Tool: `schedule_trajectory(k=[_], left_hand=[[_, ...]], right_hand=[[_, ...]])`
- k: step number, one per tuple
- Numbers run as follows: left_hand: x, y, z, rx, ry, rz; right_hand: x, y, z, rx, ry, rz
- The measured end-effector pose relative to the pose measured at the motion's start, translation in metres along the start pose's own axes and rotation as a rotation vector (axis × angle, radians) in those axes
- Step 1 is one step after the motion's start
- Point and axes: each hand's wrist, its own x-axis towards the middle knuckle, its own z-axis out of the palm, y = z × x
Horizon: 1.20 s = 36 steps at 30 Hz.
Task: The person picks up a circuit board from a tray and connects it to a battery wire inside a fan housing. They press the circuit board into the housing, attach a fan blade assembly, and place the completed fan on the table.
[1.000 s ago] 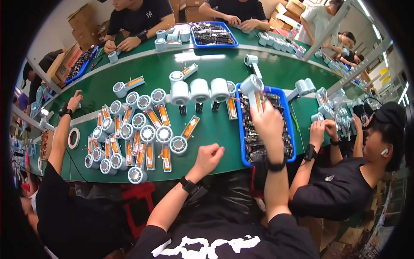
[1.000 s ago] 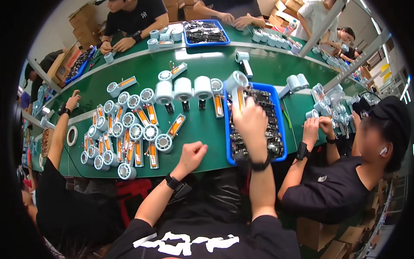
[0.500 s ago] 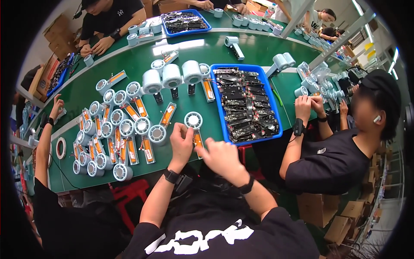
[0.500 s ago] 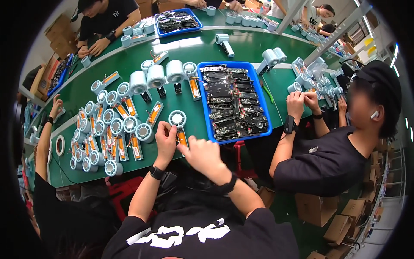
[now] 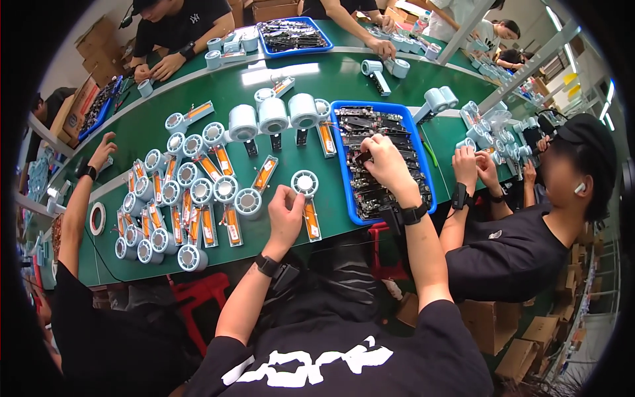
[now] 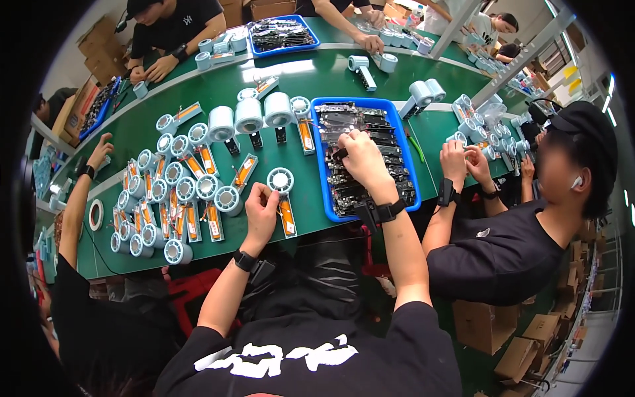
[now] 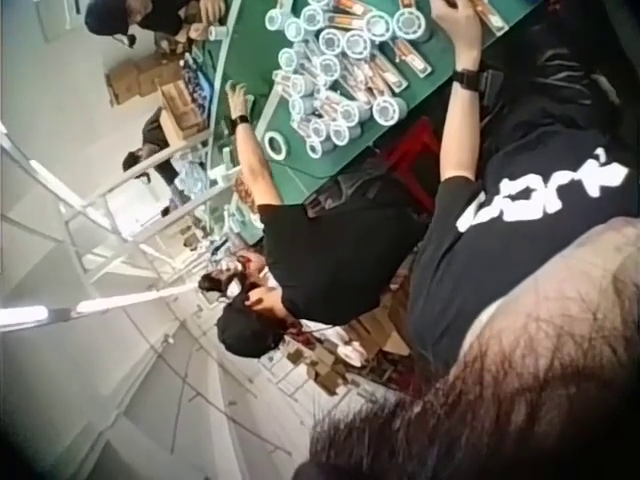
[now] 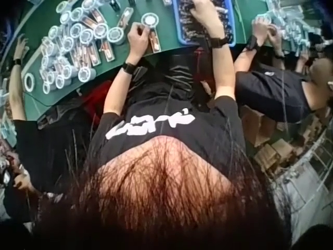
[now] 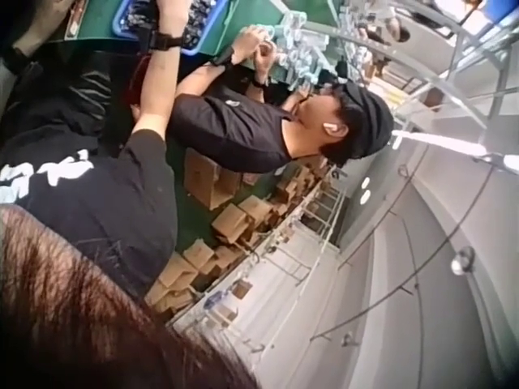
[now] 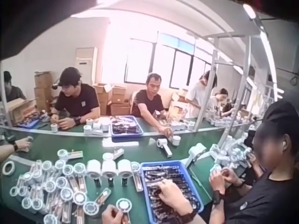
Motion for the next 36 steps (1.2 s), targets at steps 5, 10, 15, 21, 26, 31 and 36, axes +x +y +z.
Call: schedule_trajectory(k=[5, 10, 15, 21, 26, 31, 36], left_hand=[[0.000, -0.004, -0.002, -0.016, 0.001, -0.005], [-0.004, -0.006, -0.007, -0.076, 0.018, -0.008], [-0.023, 0.020, -0.033, -0.196, -0.027, -0.040], [-0.055, 0.049, -0.055, -0.463, -0.267, -0.343], [-0.067, 0.051, -0.062, -0.482, -0.194, -0.440], [-0.062, 0.034, -0.064, -0.541, -0.135, -0.451], [-0.060, 0.025, -0.053, -0.513, -0.123, -0.445]], right_hand=[[0.000, -0.002, -0.011, -0.072, 0.008, -0.080], [-0.012, -0.033, -0.018, 0.096, 0.275, -0.113], [-0.062, -0.121, -0.012, 0.514, 0.489, -0.194], [-0.107, -0.176, 0.034, 0.589, 0.369, -0.365], [-0.105, -0.183, 0.031, 0.566, 0.260, -0.460], [-0.086, -0.157, 0.036, 0.459, 0.355, -0.244], [-0.063, -0.147, 0.032, 0.423, 0.154, -0.249]])
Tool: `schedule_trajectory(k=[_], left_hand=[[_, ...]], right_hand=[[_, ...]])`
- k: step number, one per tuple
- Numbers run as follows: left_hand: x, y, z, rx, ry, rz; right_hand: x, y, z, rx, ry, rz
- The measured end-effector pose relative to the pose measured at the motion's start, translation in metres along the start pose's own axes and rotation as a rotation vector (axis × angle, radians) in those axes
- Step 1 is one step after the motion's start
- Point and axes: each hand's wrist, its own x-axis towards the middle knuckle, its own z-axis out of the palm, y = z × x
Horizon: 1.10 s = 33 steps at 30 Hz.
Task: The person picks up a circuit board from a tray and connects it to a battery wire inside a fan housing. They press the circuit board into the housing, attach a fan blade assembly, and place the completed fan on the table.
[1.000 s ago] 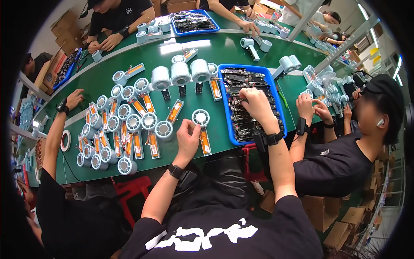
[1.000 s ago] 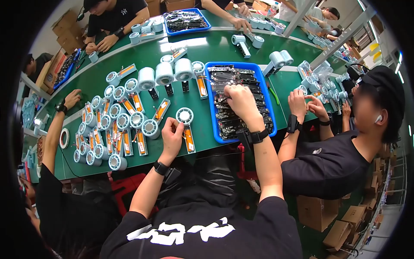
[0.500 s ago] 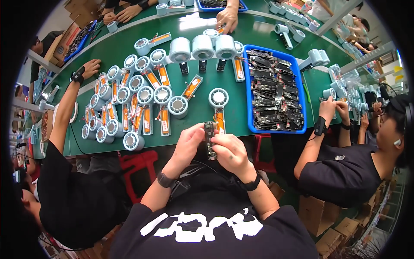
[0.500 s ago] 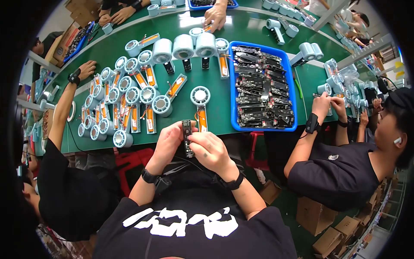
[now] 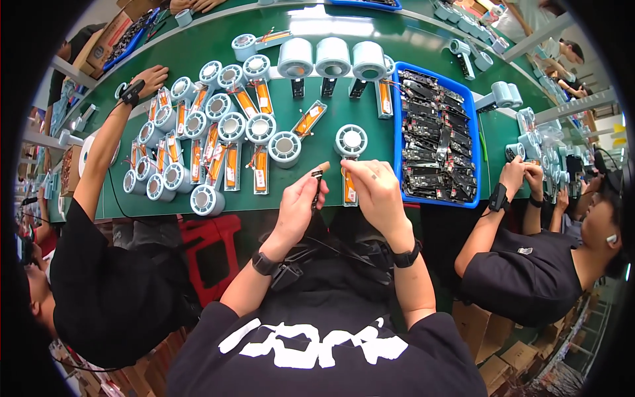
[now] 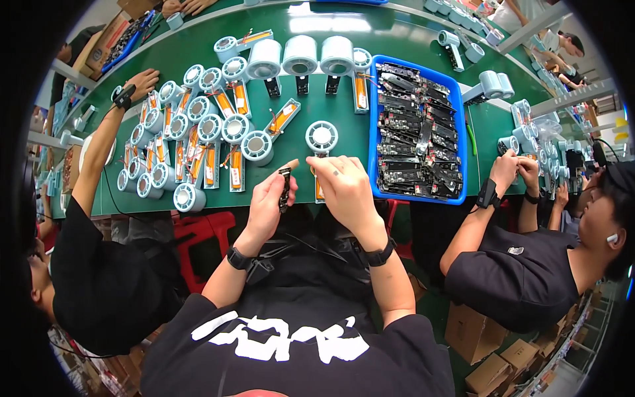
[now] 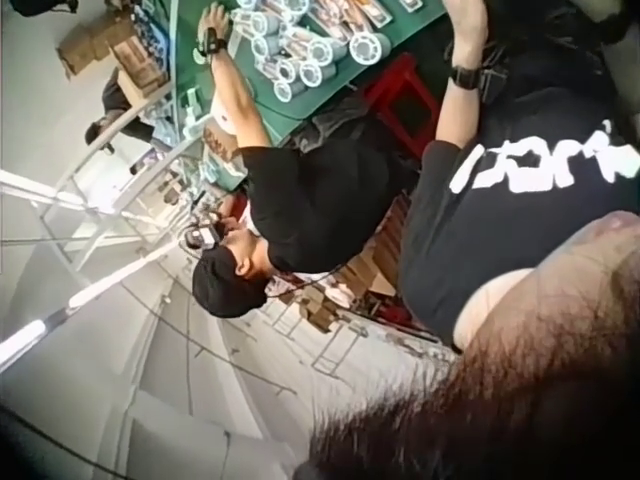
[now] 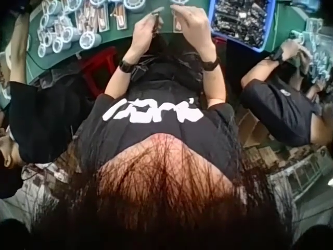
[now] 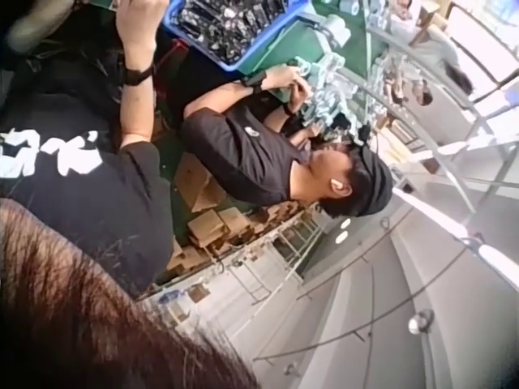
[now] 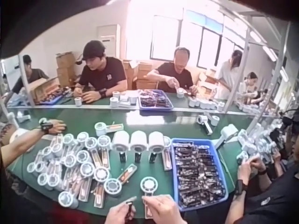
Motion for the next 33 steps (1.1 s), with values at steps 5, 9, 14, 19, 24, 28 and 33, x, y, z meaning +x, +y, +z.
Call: schedule_trajectory(k=[5, 9, 14, 19, 24, 28, 33], left_hand=[[0.005, -0.002, 0.002, 0.009, -0.025, -0.018], [0.010, 0.004, 0.004, -0.057, -0.091, -0.061], [0.012, 0.006, 0.003, -0.154, -0.114, -0.073], [0.014, 0.007, 0.001, -0.170, -0.088, -0.141], [0.015, 0.006, 0.001, -0.134, -0.067, -0.179], [0.015, 0.003, -0.002, -0.056, -0.066, -0.168], [0.015, 0.010, 0.008, -0.054, -0.045, -0.084]], right_hand=[[-0.004, 0.009, 0.004, 0.007, -0.162, 0.077], [-0.007, 0.012, 0.009, 0.068, -0.158, 0.100], [-0.004, 0.017, 0.006, 0.239, -0.177, 0.181], [-0.001, 0.018, 0.001, 0.313, -0.199, 0.225], [-0.002, 0.018, 0.001, 0.379, -0.217, 0.301], [0.000, 0.012, -0.002, 0.356, -0.223, 0.348], [-0.001, 0.012, 0.004, 0.191, -0.202, 0.261]])
